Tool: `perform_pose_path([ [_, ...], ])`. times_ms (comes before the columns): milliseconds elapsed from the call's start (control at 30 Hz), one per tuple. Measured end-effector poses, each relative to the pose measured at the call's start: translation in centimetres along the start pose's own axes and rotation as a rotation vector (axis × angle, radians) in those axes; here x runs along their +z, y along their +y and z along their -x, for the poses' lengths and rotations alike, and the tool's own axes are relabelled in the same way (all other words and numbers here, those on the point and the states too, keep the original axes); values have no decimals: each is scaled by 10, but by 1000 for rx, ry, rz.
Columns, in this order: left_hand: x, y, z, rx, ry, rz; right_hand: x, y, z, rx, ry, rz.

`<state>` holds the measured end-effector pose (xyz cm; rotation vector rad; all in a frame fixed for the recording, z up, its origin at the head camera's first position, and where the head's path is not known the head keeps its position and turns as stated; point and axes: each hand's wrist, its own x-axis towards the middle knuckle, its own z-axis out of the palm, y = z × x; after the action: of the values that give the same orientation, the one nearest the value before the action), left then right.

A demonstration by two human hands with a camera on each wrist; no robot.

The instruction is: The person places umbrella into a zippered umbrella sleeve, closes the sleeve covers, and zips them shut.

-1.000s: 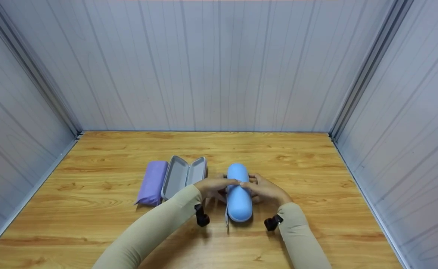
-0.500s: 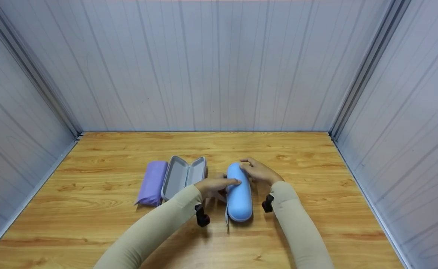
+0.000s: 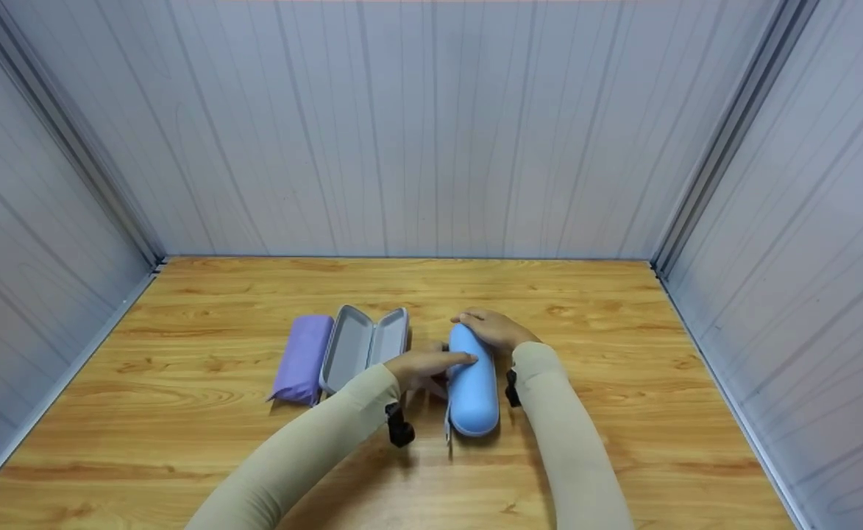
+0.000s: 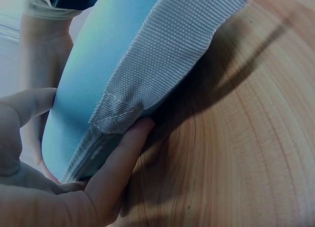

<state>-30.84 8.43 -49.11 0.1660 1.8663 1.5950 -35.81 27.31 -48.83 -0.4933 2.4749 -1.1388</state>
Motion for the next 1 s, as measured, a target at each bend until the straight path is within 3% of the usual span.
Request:
perform_pose_path([
  [367, -1, -3, -3, 22, 0, 17, 6, -11, -11, 52, 17, 7],
  [700, 0, -3, -3, 13, -12, 16, 8, -9, -13, 117, 139, 90],
  [1000, 0, -3, -3, 23, -23, 18, 5, -10, -10, 95, 232, 97],
])
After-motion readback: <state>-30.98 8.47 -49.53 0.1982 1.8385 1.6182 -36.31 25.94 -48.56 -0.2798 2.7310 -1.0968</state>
